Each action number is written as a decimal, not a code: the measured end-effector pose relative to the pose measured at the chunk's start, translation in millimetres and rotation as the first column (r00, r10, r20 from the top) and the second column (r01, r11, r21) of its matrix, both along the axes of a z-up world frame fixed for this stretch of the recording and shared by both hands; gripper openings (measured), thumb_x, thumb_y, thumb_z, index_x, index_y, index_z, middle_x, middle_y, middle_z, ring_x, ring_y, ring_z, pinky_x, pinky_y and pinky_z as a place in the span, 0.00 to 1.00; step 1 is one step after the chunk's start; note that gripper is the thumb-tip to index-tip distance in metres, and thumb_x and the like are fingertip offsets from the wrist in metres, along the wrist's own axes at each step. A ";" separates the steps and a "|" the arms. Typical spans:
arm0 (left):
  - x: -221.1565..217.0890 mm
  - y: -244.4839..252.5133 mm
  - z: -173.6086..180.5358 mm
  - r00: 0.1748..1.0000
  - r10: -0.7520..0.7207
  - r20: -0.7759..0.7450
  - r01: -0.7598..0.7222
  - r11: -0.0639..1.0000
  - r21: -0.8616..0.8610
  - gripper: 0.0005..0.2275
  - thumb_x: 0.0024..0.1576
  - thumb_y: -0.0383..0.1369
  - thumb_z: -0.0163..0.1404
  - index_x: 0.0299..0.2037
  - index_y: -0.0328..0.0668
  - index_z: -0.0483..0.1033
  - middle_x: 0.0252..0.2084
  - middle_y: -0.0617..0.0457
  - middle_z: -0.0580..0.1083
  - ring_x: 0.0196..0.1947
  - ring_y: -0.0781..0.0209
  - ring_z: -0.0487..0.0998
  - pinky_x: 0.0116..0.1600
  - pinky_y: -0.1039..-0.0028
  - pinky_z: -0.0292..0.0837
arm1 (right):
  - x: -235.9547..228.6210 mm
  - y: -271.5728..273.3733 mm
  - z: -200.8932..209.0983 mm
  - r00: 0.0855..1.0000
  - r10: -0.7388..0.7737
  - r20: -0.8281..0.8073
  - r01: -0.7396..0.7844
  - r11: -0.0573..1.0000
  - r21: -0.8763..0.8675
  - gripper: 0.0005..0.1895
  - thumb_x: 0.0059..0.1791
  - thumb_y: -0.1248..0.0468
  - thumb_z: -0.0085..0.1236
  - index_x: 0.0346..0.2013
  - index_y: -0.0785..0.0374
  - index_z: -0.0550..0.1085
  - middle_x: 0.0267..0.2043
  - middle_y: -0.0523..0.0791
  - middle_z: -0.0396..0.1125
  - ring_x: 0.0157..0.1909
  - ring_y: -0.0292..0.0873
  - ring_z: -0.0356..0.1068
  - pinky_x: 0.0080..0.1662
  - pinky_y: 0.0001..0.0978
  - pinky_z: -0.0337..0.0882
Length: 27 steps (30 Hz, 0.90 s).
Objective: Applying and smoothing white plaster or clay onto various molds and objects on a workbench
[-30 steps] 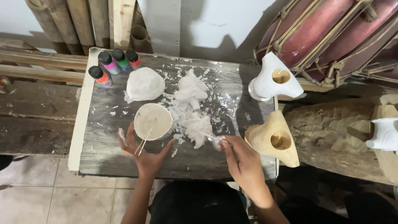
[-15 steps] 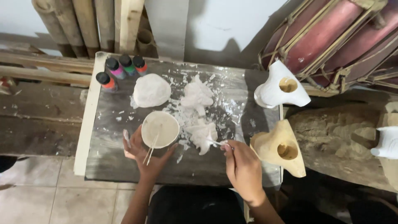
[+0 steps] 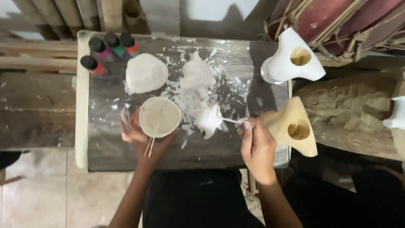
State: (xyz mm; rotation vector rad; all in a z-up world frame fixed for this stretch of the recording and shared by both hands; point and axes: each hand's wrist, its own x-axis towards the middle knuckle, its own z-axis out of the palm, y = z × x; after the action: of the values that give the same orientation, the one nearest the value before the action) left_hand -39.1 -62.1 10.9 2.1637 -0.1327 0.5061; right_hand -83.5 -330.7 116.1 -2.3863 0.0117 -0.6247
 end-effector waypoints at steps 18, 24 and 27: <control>-8.8 12.2 8.6 0.992 -0.076 -0.096 0.062 0.988 -0.140 0.47 0.31 0.38 0.77 0.62 0.34 0.63 0.65 0.40 0.67 0.69 0.42 0.64 0.77 0.51 0.29 | -1.4 12.2 -13.1 0.998 0.007 0.066 -0.011 0.998 0.063 0.11 0.58 0.70 0.47 0.35 0.64 0.77 0.21 0.45 0.69 0.25 0.50 0.71 0.36 0.39 0.74; -9.5 16.7 -11.6 0.986 -0.153 0.061 0.164 0.943 -0.289 0.56 0.34 0.28 0.76 0.66 0.32 0.39 0.64 0.33 0.65 0.69 0.38 0.64 0.78 0.44 0.33 | 3.0 13.5 -29.6 0.988 0.087 0.126 -0.091 0.995 0.031 0.12 0.58 0.70 0.47 0.34 0.64 0.77 0.23 0.46 0.69 0.25 0.52 0.70 0.35 0.40 0.72; -9.0 21.6 -16.3 0.985 -0.154 0.081 0.169 0.958 -0.230 0.57 0.35 0.30 0.77 0.67 0.31 0.38 0.64 0.34 0.67 0.69 0.39 0.65 0.78 0.44 0.26 | 7.8 17.3 -23.2 0.985 0.106 0.136 -0.109 0.994 0.016 0.11 0.58 0.71 0.48 0.34 0.64 0.77 0.24 0.46 0.70 0.26 0.52 0.71 0.35 0.42 0.73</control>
State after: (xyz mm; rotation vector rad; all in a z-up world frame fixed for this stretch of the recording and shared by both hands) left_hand -48.1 -40.6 -5.4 1.8869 -0.2680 0.4699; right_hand -75.7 -313.4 92.9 -2.2999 -0.1666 -0.7281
